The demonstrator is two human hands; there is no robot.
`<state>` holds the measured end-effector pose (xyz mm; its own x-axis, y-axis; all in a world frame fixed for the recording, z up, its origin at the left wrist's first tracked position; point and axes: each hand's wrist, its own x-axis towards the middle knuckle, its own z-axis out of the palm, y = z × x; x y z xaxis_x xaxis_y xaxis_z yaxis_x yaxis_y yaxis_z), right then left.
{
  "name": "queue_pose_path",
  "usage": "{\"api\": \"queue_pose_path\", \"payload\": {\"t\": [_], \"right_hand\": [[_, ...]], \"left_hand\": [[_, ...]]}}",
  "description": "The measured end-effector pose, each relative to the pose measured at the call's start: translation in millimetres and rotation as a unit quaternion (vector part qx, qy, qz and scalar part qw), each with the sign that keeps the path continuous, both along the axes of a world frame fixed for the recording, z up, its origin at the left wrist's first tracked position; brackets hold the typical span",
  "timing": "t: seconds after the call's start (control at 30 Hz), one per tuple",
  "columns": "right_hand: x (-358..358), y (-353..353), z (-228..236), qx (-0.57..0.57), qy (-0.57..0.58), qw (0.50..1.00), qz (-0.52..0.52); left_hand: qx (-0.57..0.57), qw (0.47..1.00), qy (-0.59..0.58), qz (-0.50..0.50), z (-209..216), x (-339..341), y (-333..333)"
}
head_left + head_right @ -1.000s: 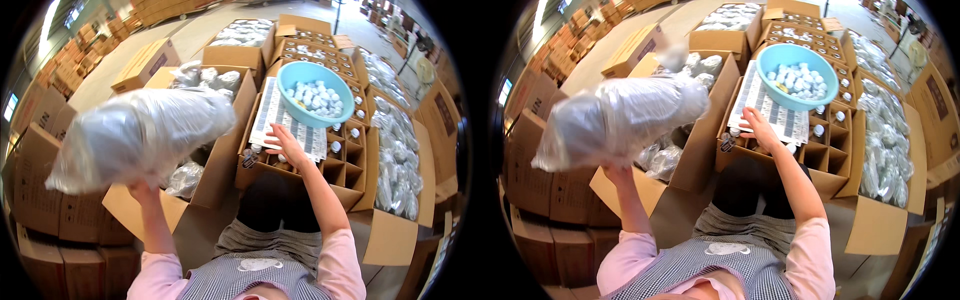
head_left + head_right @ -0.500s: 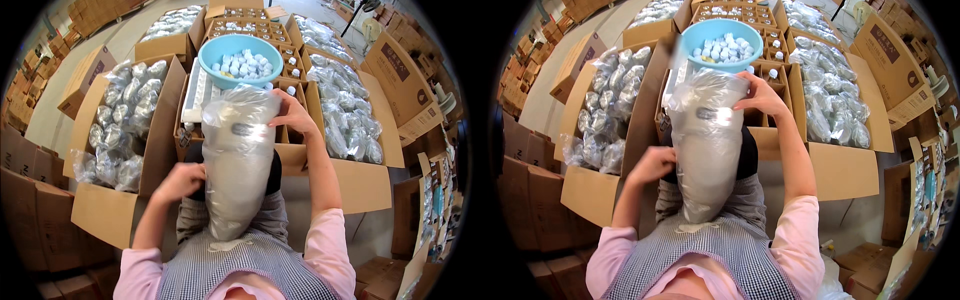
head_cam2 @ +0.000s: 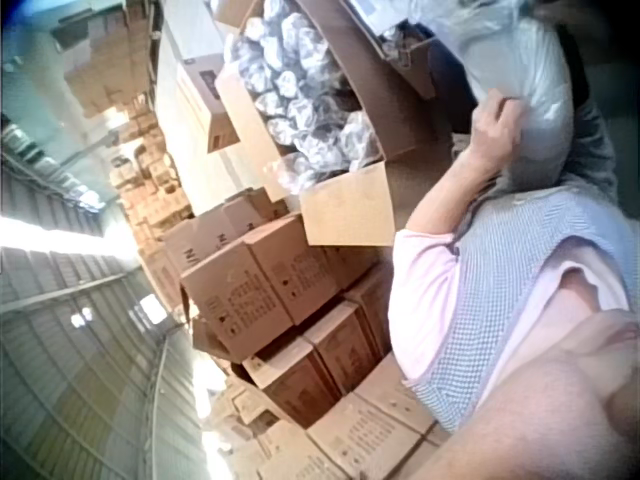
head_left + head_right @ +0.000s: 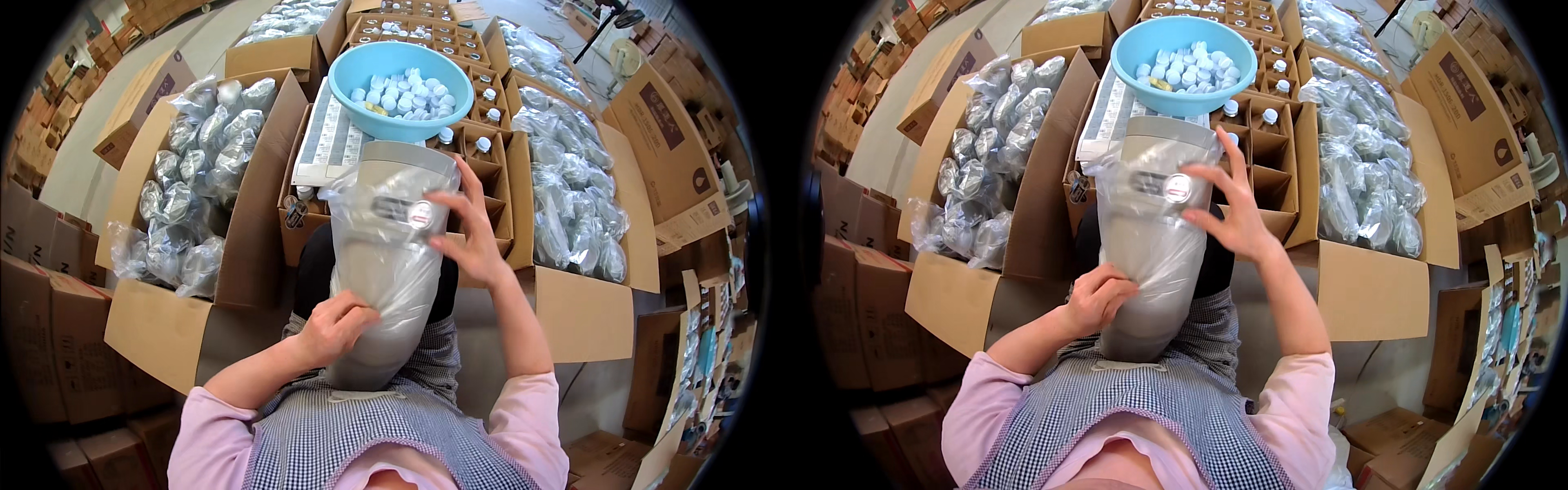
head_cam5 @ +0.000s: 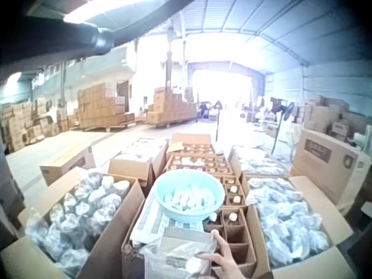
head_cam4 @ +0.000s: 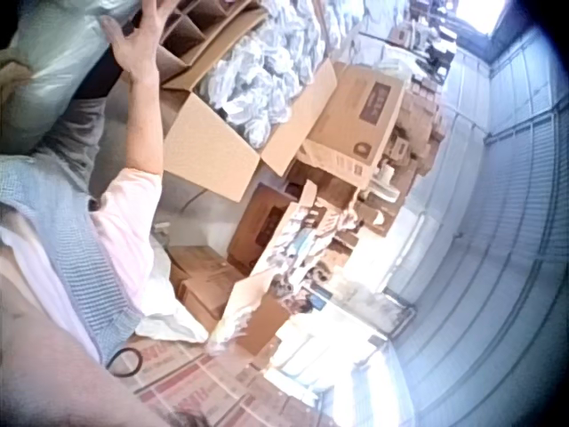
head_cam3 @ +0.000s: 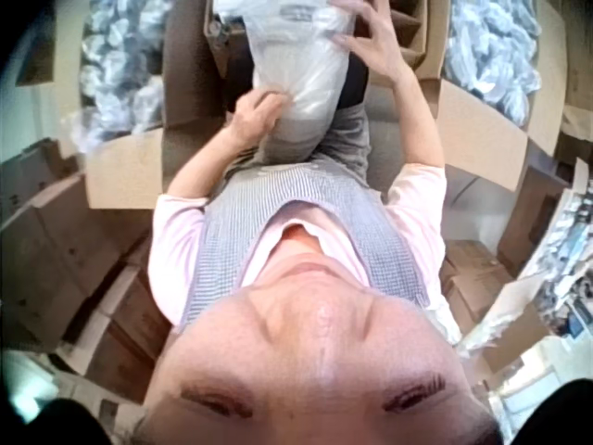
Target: The person assembles cylindrical containers by inserting inner components and lids, then wraps each unit in plastic and places it into a cardboard box. The person also applies labels to the wrapped containers and handles small white caps from a blue bowl.
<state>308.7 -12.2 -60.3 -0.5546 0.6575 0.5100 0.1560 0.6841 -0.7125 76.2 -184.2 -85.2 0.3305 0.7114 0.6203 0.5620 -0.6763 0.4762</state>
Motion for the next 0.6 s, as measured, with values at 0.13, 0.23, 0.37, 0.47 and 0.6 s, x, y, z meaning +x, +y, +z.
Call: {"api": "queue_pose_path", "payload": {"t": [0.13, 0.23, 0.37, 0.47, 0.6], "right_hand": [[13, -35, -14, -0.032, 0.019, 0.999, 0.004], [22, -24, -4, -0.032, 0.134, 0.988, -0.067], [-16, 3, 55, 0.069, 0.017, 0.989, -0.130], [-29, 15, 59, -0.039, -0.109, 0.993, -0.020], [-20, 22, 56, -0.050, -0.103, 0.993, 0.021]], "left_hand": [[-0.139, 0.979, 0.063, -0.137, 18, -6, -17], [-0.175, 0.944, 0.170, -0.221, 14, 0, -35], [-0.245, 0.896, 0.254, -0.271, 19, 0, -29], [-0.294, 0.895, 0.171, -0.289, 53, -18, -10], [-0.164, 0.983, -0.079, -0.014, 81, -33, 26]]}}
